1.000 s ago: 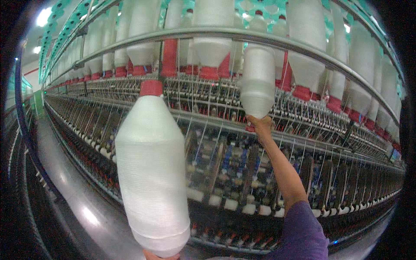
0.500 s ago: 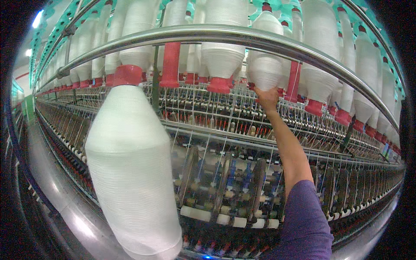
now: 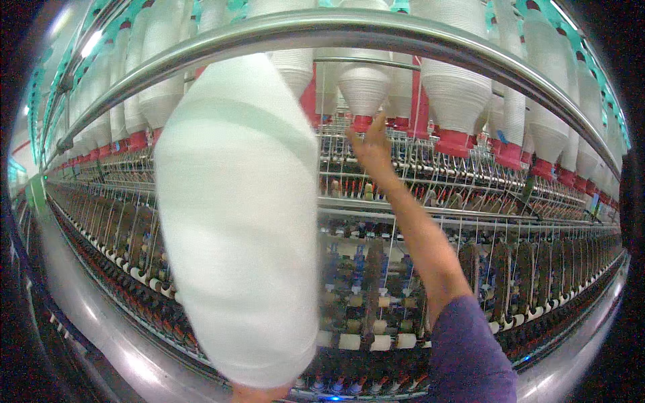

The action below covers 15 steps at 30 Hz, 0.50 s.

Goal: The person walks along a row of spinning machines and uses a small orange tool to adjust or clean the spindles. They then remove a large white yarn cone, thread the yarn through the machine's guides, and reattach the cone to resume operation.

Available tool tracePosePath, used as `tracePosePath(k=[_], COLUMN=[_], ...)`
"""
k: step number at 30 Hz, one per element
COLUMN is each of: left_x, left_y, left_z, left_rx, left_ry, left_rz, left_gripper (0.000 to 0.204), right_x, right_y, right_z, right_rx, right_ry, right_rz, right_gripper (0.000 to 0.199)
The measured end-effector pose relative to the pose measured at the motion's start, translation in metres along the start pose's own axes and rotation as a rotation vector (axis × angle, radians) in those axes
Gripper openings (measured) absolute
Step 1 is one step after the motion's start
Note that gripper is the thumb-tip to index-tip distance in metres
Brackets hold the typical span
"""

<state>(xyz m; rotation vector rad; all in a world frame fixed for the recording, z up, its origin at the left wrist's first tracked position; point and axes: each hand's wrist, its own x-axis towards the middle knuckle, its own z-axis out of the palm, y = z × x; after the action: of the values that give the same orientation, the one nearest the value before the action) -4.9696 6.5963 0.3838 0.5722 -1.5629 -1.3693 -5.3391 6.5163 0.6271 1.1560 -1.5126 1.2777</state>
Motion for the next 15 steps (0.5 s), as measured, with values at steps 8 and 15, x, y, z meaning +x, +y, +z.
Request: tracePosePath(k=[8,15], left_x=[0.067,0.138], left_y=[-0.003,0.09], left_z=[0.091,0.115], left_rx=[-0.236,-0.16], left_ry=[-0.162,-0.418], left_rz=[0.292,0.281], left_gripper=[0.057,0.05], right_x=[-0.233,-0.157], right_y=[-0.093,-0.087], right_z=[-0.147,-0.147], right_rx=[0.749,0.844], right_ry=[-0.821,-0.524], right_rz=[0.322,0.53], right_gripper=[0.089,0.054])
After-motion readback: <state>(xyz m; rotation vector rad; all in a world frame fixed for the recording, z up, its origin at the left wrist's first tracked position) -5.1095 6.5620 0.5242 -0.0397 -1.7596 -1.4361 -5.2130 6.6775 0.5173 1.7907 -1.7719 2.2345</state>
